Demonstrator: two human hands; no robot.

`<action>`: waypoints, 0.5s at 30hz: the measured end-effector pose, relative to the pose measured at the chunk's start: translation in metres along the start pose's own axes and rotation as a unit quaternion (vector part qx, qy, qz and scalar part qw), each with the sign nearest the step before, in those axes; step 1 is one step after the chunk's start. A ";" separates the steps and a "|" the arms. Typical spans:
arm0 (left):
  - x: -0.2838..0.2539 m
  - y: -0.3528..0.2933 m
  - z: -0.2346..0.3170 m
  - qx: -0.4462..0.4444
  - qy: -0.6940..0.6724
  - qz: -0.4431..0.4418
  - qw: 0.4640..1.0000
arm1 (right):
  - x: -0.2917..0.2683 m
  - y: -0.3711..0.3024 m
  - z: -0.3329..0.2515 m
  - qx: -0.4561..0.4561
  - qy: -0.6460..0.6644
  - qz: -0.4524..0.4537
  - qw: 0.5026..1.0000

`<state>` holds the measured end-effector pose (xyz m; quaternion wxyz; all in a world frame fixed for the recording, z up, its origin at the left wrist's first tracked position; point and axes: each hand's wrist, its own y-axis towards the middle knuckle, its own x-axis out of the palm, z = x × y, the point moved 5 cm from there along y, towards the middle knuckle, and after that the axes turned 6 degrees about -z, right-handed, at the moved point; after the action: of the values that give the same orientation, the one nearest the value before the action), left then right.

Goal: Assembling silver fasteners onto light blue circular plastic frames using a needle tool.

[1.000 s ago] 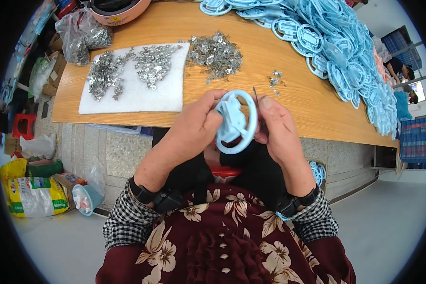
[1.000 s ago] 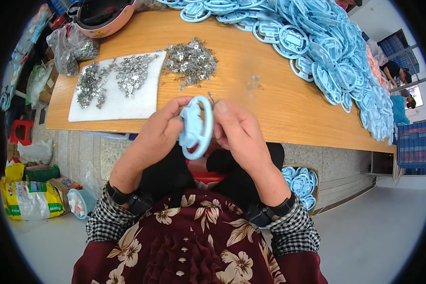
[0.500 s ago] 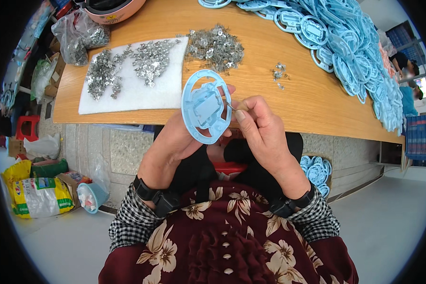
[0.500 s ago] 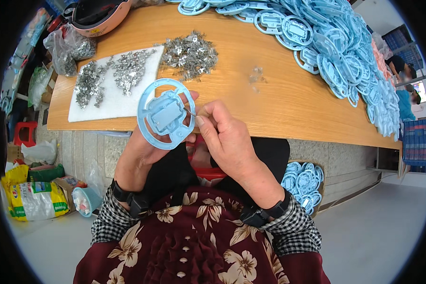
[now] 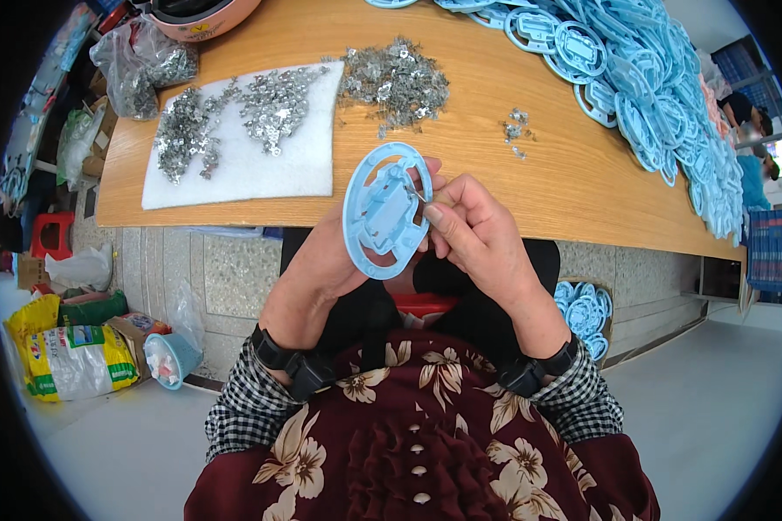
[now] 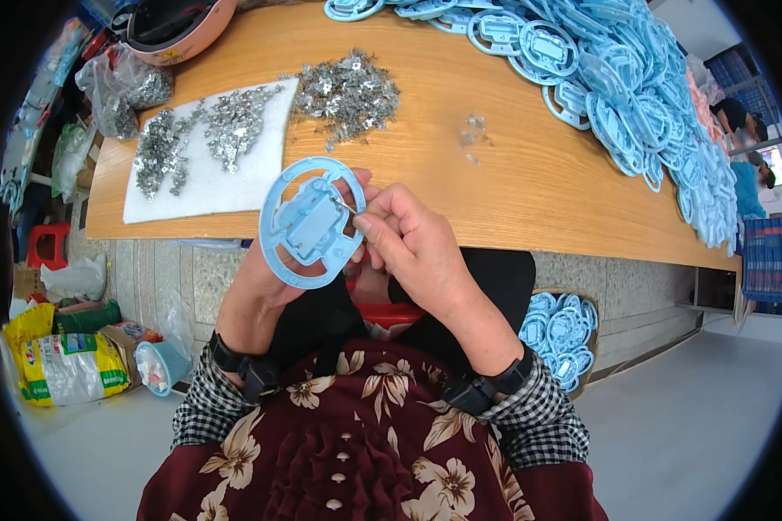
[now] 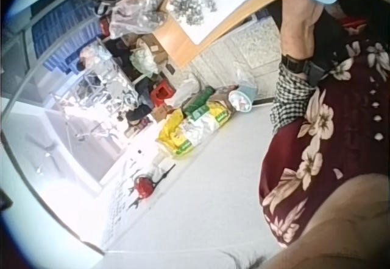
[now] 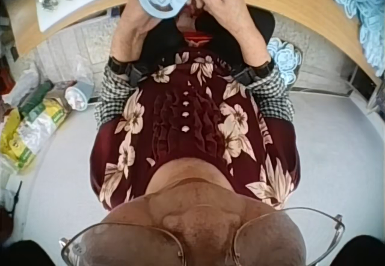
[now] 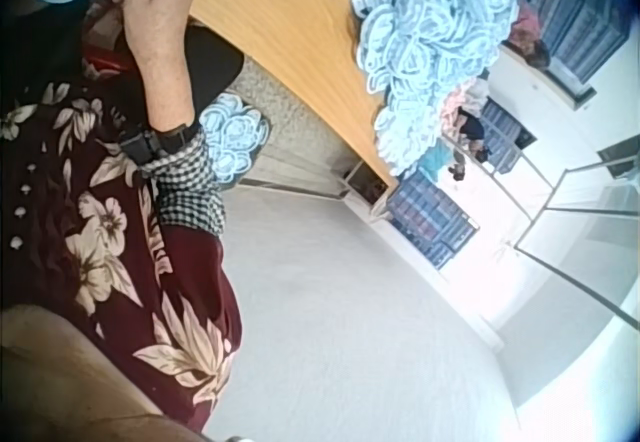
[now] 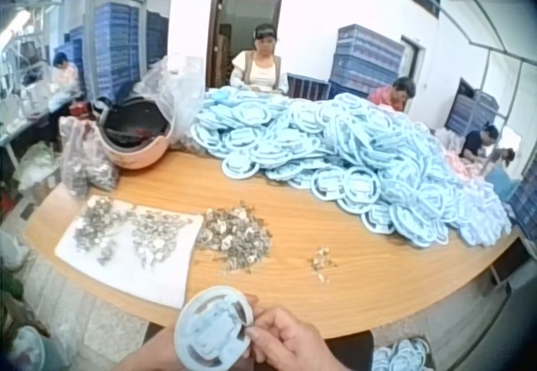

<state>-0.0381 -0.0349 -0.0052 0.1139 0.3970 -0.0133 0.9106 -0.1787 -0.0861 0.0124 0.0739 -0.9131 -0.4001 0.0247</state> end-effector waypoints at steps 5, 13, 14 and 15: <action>-0.012 -0.001 -0.007 -0.017 -0.061 0.008 0.998 | -0.003 -0.007 -0.005 -0.011 -0.002 0.009 1.000; -0.004 0.001 -0.014 -0.022 -0.116 0.017 0.993 | -0.010 -0.013 -0.015 -0.036 0.030 0.049 0.998; 0.000 0.003 -0.016 -0.023 -0.092 0.001 0.996 | -0.011 -0.014 -0.015 -0.023 0.029 0.034 0.999; 0.002 0.002 -0.019 -0.025 -0.075 -0.010 0.997 | -0.015 -0.016 -0.011 0.001 0.036 0.027 0.999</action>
<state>-0.0536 -0.0348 -0.0170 0.1317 0.4611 -0.0406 0.8766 -0.1992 -0.0876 0.0257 0.0881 -0.9239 -0.3723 -0.0054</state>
